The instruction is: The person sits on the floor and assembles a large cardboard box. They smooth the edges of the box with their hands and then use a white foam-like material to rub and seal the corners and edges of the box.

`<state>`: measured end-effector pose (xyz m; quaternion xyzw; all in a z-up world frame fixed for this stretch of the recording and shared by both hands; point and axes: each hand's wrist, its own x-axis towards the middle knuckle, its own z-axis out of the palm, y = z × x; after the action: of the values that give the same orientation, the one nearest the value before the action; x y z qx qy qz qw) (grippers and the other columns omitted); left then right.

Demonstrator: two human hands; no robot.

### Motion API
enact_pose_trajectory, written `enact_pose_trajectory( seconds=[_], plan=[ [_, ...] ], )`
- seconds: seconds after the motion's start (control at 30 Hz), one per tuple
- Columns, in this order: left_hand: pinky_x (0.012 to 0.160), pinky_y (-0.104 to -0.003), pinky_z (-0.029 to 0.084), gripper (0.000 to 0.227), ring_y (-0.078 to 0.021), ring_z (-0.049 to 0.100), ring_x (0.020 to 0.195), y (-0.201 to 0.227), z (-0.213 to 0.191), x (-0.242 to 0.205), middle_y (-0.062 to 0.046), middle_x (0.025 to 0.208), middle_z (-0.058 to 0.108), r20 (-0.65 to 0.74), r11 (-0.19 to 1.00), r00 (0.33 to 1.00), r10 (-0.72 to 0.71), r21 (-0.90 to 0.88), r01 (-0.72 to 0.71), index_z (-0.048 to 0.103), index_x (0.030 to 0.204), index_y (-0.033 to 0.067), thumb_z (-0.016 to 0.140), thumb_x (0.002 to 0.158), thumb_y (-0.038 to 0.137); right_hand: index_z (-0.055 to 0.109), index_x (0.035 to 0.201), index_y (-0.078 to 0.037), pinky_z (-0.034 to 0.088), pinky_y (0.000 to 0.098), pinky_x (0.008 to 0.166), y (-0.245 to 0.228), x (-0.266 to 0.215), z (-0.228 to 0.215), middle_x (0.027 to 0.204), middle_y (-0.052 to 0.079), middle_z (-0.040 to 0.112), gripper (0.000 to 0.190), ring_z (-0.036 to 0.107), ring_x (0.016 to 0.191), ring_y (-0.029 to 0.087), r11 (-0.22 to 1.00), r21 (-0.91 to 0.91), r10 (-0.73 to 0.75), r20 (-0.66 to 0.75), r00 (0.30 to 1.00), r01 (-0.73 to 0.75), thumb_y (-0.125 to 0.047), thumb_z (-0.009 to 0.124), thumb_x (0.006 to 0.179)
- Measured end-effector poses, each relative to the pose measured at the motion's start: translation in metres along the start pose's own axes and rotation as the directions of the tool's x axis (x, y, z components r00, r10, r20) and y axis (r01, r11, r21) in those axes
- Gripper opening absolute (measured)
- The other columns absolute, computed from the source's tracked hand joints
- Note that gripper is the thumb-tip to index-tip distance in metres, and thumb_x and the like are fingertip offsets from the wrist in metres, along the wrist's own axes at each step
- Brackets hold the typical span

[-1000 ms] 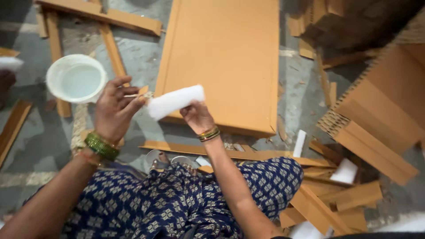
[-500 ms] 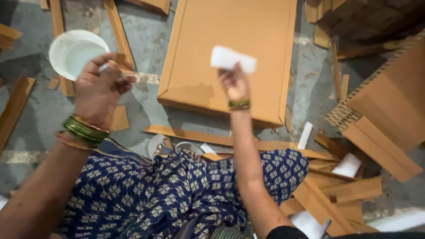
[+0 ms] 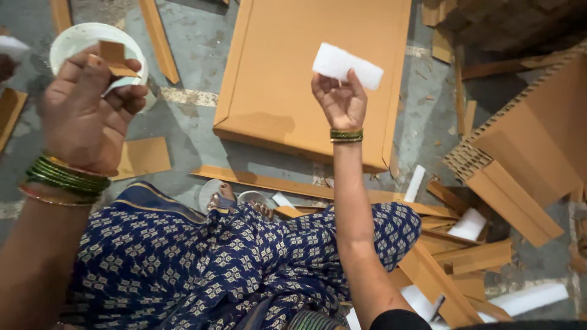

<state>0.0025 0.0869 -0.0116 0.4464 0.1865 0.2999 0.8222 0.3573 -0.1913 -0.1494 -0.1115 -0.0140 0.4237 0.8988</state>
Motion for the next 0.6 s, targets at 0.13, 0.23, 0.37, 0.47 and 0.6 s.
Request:
enact_pose_trajectory(
  seconds=[0.13, 0.23, 0.37, 0.47, 0.6],
  plan=[
    [0.089, -0.033, 0.060, 0.025, -0.0199, 0.069, 0.096, 0.004, 0.000, 0.001, -0.012, 0.123, 0.070, -0.013, 0.999, 0.999, -0.044, -0.010, 0.044, 0.053, 0.140, 0.0089, 0.059, 0.116, 0.015, 0.058, 0.134, -0.006, 0.052, 0.0491, 0.105, 0.026, 0.000, -0.002, 0.128, 0.015, 0.068, 0.034, 0.065, 0.121, 0.031, 0.999, -0.004, 0.051, 0.139, 0.989, -0.051, -0.018, 0.065, 0.103],
    [0.089, -0.032, 0.060, 0.030, -0.0188, 0.069, 0.095, 0.008, 0.000, -0.001, -0.011, 0.124, 0.070, -0.013, 0.999, 0.999, -0.032, -0.009, 0.032, 0.053, 0.141, 0.0076, 0.063, 0.113, 0.012, 0.061, 0.129, -0.005, 0.052, 0.0478, 0.105, 0.035, 0.007, -0.006, 0.127, 0.014, 0.068, 0.029, 0.065, 0.120, 0.029, 0.997, 0.020, 0.068, 0.136, 0.988, -0.071, -0.017, 0.065, 0.104],
    [0.088, -0.032, 0.058, 0.037, -0.0190, 0.069, 0.096, 0.014, -0.003, -0.002, -0.011, 0.126, 0.071, -0.025, 0.999, 0.999, 0.030, -0.043, -0.031, 0.052, 0.141, 0.0084, 0.070, 0.108, 0.009, 0.064, 0.118, -0.005, 0.053, 0.0474, 0.107, 0.052, 0.034, -0.018, 0.118, 0.015, 0.070, 0.022, 0.065, 0.114, 0.028, 0.996, -0.010, 0.087, 0.001, 0.996, -0.087, -0.012, 0.069, 0.098],
    [0.087, -0.032, 0.057, 0.040, -0.0187, 0.069, 0.098, 0.020, -0.011, -0.002, -0.010, 0.126, 0.071, -0.061, 0.995, 0.996, 0.067, -0.064, -0.071, 0.053, 0.140, 0.0084, 0.073, 0.106, 0.009, 0.063, 0.113, -0.004, 0.053, 0.0492, 0.109, 0.086, 0.070, -0.030, 0.112, 0.014, 0.068, 0.021, 0.063, 0.112, 0.029, 0.982, -0.043, 0.179, -0.058, 0.982, -0.182, -0.004, 0.073, 0.093],
    [0.089, -0.031, 0.057, 0.040, -0.0180, 0.069, 0.100, 0.027, -0.014, 0.000, -0.009, 0.125, 0.070, -0.094, 0.984, 0.990, 0.101, -0.138, -0.114, 0.053, 0.140, 0.0077, 0.075, 0.107, 0.008, 0.060, 0.101, -0.007, 0.054, 0.0543, 0.101, 0.156, 0.112, -0.042, 0.103, 0.009, 0.065, 0.025, 0.062, 0.110, 0.032, 0.954, -0.149, 0.237, -0.150, 0.960, -0.259, 0.001, 0.075, 0.083]
  ],
)
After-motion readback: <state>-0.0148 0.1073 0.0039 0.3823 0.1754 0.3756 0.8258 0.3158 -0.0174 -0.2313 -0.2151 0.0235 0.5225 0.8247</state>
